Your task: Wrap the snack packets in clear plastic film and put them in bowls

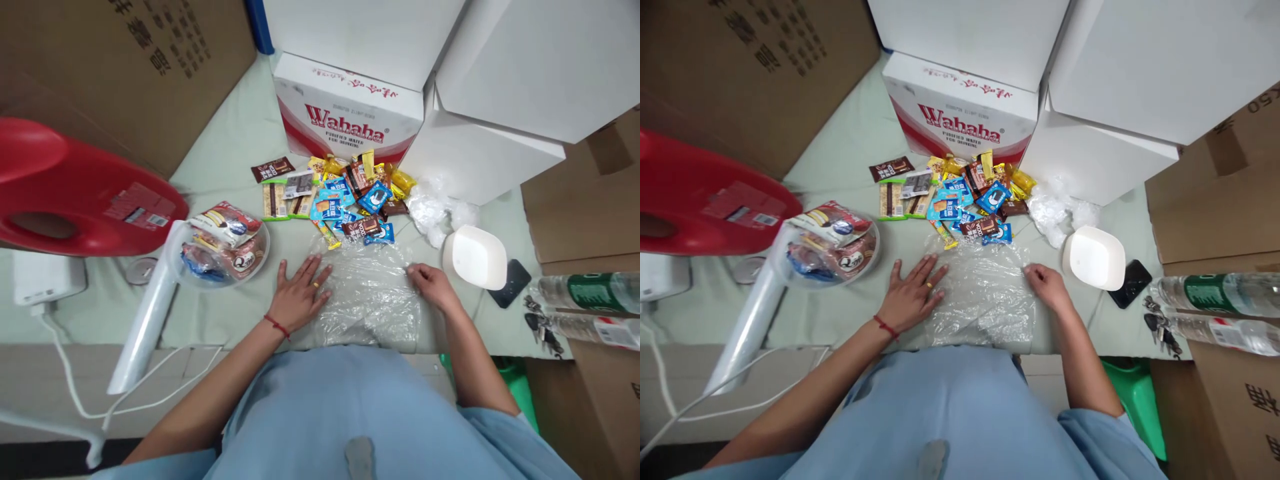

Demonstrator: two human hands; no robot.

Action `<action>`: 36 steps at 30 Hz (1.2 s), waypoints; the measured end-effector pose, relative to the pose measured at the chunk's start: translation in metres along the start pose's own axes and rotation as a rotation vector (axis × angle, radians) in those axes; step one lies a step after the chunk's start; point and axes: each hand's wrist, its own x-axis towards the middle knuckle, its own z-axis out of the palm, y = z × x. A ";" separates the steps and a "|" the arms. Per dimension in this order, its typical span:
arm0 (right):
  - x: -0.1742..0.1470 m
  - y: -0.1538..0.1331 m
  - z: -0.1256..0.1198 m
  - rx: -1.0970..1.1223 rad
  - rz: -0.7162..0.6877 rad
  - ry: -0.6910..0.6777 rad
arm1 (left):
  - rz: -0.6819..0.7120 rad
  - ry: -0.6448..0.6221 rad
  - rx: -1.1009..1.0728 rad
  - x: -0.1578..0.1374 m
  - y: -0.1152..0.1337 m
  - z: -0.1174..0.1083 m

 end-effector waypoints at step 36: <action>0.202 -0.190 0.049 -0.823 -0.439 0.181 | -0.019 -0.049 -0.025 0.000 0.002 0.001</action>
